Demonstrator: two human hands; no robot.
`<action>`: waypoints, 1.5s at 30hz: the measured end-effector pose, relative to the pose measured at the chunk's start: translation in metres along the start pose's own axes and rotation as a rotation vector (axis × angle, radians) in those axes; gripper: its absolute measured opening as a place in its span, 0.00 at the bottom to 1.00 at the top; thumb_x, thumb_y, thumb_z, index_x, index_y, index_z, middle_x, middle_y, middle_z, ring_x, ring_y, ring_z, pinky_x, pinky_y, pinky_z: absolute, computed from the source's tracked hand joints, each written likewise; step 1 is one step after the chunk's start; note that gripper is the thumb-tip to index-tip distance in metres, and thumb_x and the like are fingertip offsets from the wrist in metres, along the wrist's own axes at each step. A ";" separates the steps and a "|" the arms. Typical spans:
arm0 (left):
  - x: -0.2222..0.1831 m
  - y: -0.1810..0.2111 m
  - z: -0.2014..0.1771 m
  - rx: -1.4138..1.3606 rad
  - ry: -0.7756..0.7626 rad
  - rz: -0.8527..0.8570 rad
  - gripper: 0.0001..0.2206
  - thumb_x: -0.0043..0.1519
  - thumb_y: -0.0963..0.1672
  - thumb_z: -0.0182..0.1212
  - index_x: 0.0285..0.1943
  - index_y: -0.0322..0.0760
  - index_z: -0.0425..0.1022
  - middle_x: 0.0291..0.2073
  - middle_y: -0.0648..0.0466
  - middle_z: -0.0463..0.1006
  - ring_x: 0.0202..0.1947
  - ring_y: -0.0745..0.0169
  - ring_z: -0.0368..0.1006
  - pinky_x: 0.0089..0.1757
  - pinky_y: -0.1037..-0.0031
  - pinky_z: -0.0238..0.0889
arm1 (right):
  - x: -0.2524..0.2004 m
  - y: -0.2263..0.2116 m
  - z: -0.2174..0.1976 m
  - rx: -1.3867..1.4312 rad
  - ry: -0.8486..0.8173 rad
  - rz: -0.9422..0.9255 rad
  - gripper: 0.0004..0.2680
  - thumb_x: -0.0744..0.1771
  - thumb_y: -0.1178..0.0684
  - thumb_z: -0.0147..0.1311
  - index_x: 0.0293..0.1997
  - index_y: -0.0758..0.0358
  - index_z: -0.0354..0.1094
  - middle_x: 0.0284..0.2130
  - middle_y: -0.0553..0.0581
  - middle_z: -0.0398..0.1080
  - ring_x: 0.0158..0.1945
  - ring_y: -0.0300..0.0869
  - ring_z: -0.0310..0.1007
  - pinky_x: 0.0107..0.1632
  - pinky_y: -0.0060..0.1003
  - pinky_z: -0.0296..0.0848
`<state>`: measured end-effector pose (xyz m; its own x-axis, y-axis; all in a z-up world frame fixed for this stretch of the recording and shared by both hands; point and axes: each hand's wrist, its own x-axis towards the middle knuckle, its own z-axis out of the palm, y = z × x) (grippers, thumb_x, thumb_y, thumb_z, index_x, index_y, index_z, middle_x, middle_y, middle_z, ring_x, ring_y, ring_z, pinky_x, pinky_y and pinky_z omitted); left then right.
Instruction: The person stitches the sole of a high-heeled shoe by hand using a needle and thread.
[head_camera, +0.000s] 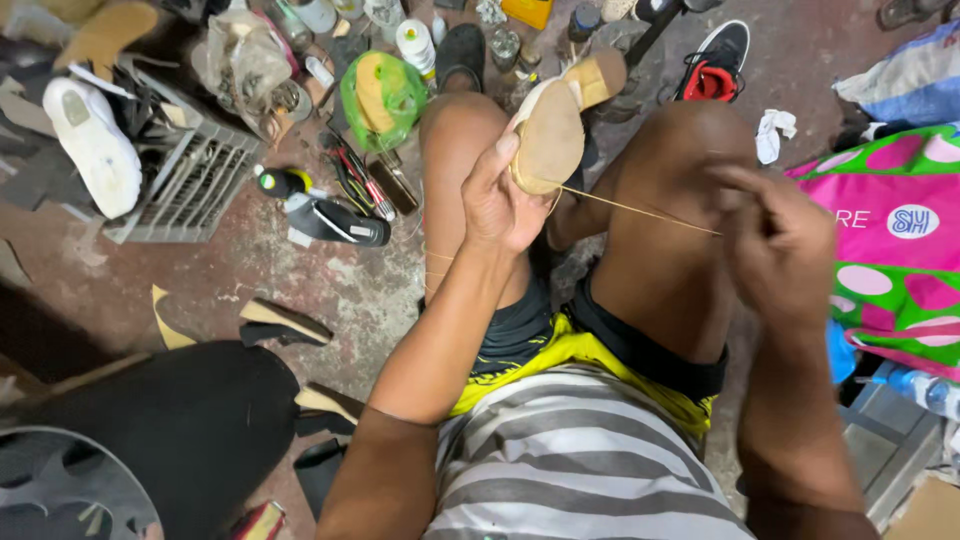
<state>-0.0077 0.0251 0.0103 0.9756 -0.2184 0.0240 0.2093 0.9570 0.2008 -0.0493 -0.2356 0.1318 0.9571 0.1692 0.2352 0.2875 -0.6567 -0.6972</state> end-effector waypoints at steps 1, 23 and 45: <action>0.003 -0.002 -0.001 -0.004 0.012 0.008 0.32 0.67 0.49 0.59 0.79 0.30 0.57 0.56 0.49 0.75 0.43 0.68 0.73 0.32 0.79 0.62 | 0.004 -0.014 0.016 0.116 0.009 0.000 0.09 0.70 0.64 0.51 0.56 0.66 0.70 0.43 0.53 0.74 0.41 0.31 0.71 0.42 0.25 0.69; -0.007 -0.007 -0.011 0.071 -0.146 0.056 0.34 0.65 0.46 0.63 0.77 0.24 0.53 0.61 0.43 0.72 0.60 0.60 0.71 0.61 0.71 0.63 | 0.022 -0.098 0.057 0.232 -0.243 -0.135 0.09 0.74 0.67 0.52 0.61 0.66 0.72 0.35 0.59 0.76 0.32 0.36 0.75 0.35 0.27 0.71; -0.006 -0.013 0.000 0.231 -0.124 0.014 0.31 0.66 0.45 0.65 0.74 0.26 0.57 0.59 0.46 0.73 0.58 0.62 0.71 0.60 0.73 0.64 | 0.017 -0.093 0.038 0.171 -0.176 -0.147 0.10 0.71 0.67 0.52 0.58 0.64 0.72 0.32 0.57 0.72 0.32 0.37 0.73 0.36 0.30 0.71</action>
<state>-0.0163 0.0137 0.0072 0.9596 -0.2409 0.1456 0.1611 0.8942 0.4177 -0.0581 -0.1441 0.1751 0.8919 0.3884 0.2316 0.4114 -0.4844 -0.7720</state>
